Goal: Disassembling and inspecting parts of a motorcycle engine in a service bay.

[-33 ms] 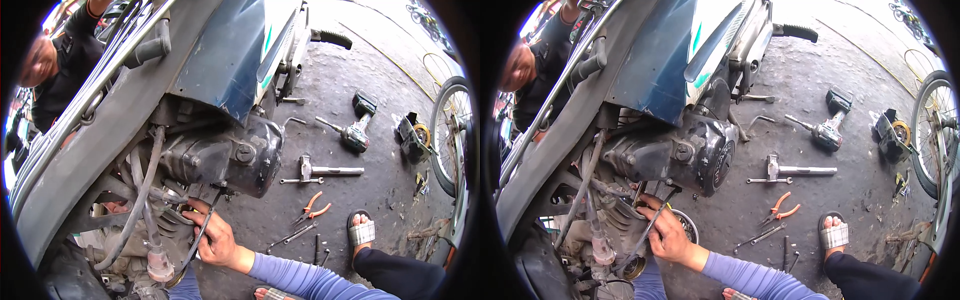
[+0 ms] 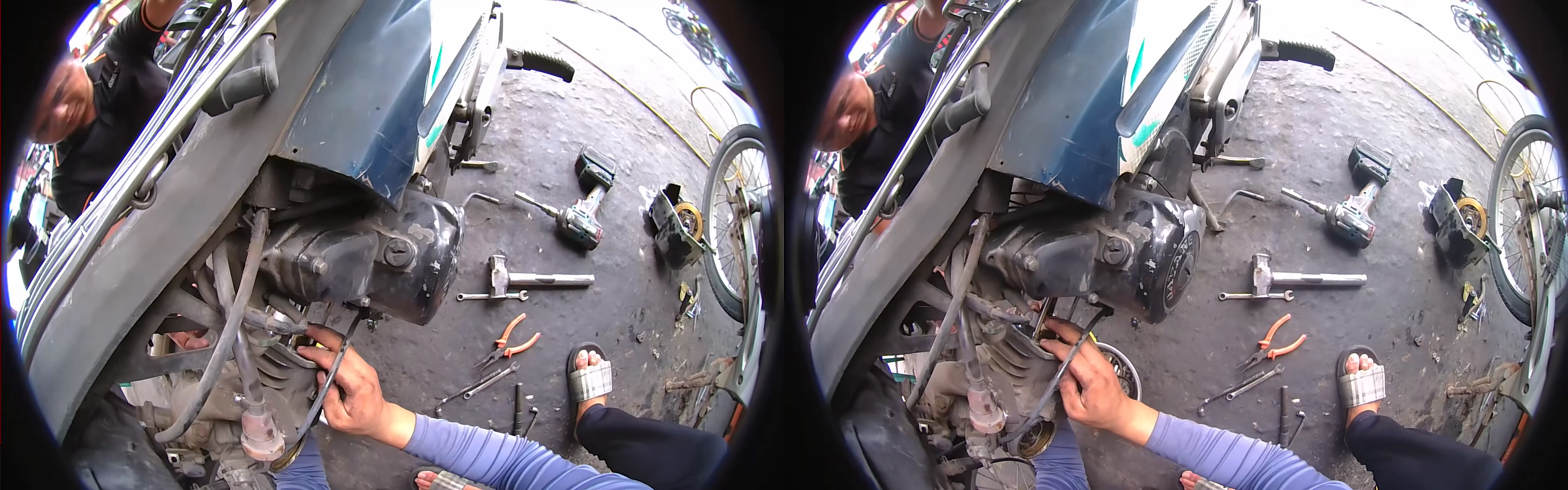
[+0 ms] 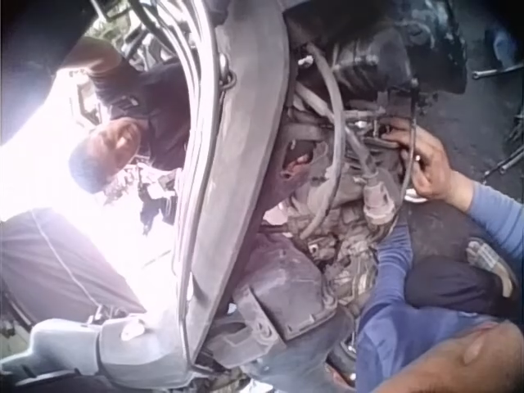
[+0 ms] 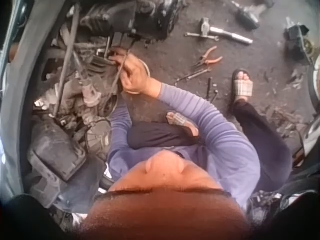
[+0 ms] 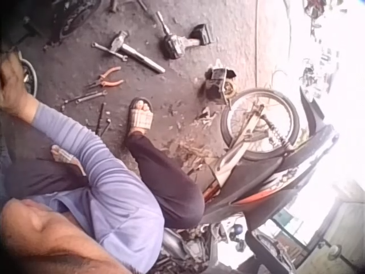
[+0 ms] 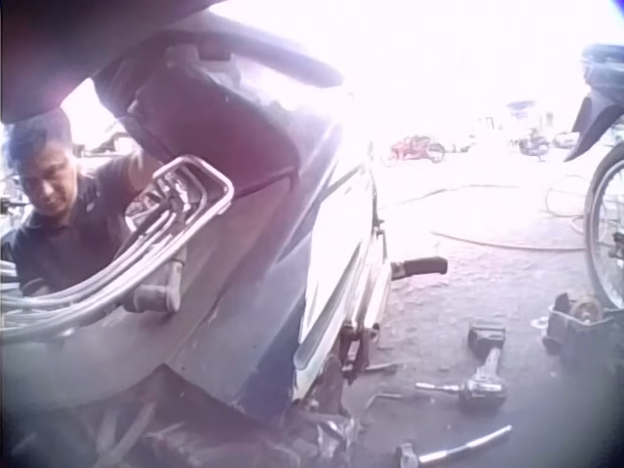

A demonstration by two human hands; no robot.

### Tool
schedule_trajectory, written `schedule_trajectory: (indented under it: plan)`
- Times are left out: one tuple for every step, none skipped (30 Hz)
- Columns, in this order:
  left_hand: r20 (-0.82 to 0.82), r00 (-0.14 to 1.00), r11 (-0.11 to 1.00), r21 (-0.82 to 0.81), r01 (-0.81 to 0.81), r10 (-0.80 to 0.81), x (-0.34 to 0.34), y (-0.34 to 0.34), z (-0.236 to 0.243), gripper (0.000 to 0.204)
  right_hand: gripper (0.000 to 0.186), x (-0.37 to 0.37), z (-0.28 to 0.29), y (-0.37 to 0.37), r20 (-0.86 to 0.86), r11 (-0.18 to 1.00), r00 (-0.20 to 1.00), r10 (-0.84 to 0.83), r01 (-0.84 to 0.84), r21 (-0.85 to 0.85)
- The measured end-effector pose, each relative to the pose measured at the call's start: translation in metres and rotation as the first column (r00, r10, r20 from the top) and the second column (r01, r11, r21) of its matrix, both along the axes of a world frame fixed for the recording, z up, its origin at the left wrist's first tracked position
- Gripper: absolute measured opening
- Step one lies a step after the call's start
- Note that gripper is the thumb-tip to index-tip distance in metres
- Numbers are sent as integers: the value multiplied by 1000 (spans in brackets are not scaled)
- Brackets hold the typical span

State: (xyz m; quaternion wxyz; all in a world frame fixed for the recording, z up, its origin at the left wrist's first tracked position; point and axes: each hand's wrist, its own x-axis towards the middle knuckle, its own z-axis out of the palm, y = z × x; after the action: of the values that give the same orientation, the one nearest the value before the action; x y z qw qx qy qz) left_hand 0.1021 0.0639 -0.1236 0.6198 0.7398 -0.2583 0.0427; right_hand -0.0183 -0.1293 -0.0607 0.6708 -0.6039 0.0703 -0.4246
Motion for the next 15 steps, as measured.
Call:
schedule_trajectory:
  plan:
    - [17,1000,1000,14,-11,11,-2,1,0,37,40,0,0,0,1,1000,1000,1,-1,0]
    - [34,999,999,27,-23,22,-5,2,0,37,41,0,-1,1,-9,1000,1000,-9,9,-11]
    - [51,998,999,41,-35,33,-7,3,1,36,42,0,-1,2,-19,1000,1000,-19,18,-23]
    - [67,997,997,55,-50,46,-10,3,1,36,42,-1,0,2,-19,1000,1000,-15,14,-22]
    - [83,995,996,68,-65,59,-14,5,1,36,42,-1,0,3,-17,1000,1000,6,-6,-5]
    - [99,992,993,81,-81,73,-17,6,1,36,43,-2,1,4,-16,1000,1000,27,-27,11]
    - [115,990,991,93,-95,85,-20,6,2,36,43,-3,2,4,-16,1000,999,30,-30,10]
    - [131,987,988,103,-111,97,-23,7,2,36,41,-3,3,4,-20,999,999,37,-37,14]
    - [147,983,985,114,-127,110,-27,7,2,36,40,-4,4,4,-23,999,999,45,-45,18]
    - [158,980,982,124,-143,123,-33,8,2,36,40,-4,4,4,-28,999,998,50,-50,16]
    - [170,976,978,133,-161,137,-39,10,2,36,38,-2,4,3,-44,1000,999,-6,5,-25]
    - [181,972,974,140,-179,153,-46,11,2,35,36,-2,2,2,-57,996,996,-62,58,-68]
    - [192,967,969,146,-199,169,-53,12,2,35,33,-4,0,2,-111,993,991,-71,59,-105]
    - [203,961,964,151,-220,187,-60,14,2,35,33,-9,2,2,-116,992,991,-62,49,-114]
    - [221,952,957,154,-247,211,-66,16,4,35,33,-12,4,3,-140,995,989,-50,38,-92]
